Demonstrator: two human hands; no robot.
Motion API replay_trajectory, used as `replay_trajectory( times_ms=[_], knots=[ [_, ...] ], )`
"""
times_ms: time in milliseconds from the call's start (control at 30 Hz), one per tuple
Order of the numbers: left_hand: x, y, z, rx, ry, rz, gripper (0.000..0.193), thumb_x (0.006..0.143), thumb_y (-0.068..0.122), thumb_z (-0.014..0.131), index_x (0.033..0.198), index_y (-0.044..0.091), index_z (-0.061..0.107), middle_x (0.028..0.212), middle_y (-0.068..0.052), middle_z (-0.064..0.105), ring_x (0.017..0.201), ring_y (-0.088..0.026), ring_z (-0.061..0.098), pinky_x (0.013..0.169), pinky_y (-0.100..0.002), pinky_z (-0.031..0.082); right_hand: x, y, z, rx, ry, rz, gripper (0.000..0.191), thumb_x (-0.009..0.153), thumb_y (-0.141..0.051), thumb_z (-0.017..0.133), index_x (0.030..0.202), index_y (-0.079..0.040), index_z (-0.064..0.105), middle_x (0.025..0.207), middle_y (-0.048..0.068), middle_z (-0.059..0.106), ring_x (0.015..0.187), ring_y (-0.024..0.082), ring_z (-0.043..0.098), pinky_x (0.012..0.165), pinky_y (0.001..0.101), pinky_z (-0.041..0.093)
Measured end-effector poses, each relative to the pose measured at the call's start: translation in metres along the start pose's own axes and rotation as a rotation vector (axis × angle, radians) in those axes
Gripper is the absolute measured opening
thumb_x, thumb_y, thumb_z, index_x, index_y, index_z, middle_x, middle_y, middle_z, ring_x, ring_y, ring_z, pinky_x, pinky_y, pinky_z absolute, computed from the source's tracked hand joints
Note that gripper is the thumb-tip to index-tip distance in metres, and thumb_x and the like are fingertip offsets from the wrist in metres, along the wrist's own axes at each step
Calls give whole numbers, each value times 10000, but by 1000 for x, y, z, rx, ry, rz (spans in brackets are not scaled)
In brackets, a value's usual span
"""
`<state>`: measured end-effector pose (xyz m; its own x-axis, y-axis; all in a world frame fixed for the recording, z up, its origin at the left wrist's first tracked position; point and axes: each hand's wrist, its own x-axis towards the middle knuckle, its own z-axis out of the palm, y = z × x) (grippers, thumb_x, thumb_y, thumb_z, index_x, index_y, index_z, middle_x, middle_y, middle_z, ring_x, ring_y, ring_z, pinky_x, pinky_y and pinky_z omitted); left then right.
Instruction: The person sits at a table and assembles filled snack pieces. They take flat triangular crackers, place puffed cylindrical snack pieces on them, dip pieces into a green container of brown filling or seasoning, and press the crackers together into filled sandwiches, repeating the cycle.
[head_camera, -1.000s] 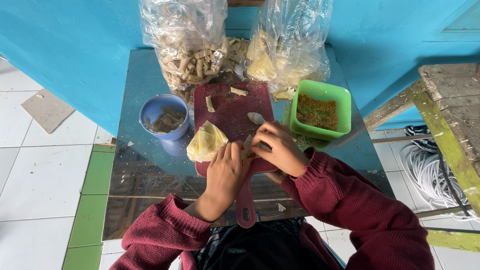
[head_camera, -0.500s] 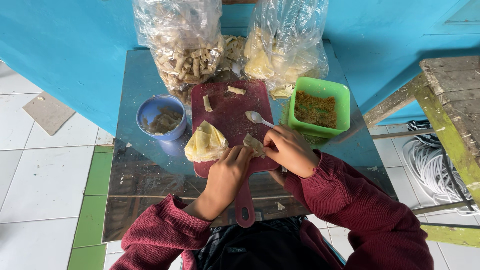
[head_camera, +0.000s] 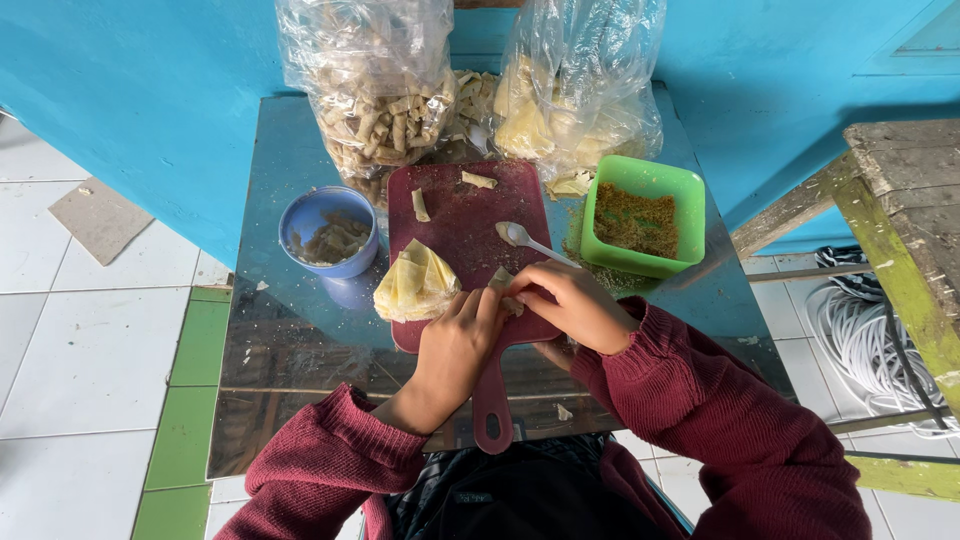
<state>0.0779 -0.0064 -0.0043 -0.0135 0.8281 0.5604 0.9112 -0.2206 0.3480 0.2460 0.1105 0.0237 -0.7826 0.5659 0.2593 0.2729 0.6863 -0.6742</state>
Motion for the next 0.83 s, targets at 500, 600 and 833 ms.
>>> replay_trajectory(
  times_ms=[500, 600, 833],
  knots=[
    [11, -23, -32, -24, -115, 377, 236, 855, 99, 698, 1085, 58, 658, 1032, -41, 673, 910, -204, 679, 735, -317, 579, 2, 8, -6, -226, -86, -372, 155, 843, 24, 678, 981, -43, 702, 1055, 67, 685, 1050, 261, 616, 915, 375, 530],
    [8, -26, -24, 10, -131, 338, 158, 904, 99, 687, 1043, 58, 622, 981, -34, 668, 884, -192, 687, 698, -322, 576, 1, 4, -6, -246, -75, -381, 140, 840, -61, 725, 971, -57, 675, 1055, 63, 666, 1053, 258, 603, 909, 375, 519],
    [11, -27, -1, -162, -71, 18, 123, 976, 144, 676, 1014, 61, 594, 876, -78, 699, 811, -243, 713, 635, -363, 559, 6, 7, -4, -295, -64, -387, 290, 806, -246, 834, 993, -93, 675, 1032, 46, 629, 1059, 264, 558, 943, 396, 462]
  ],
)
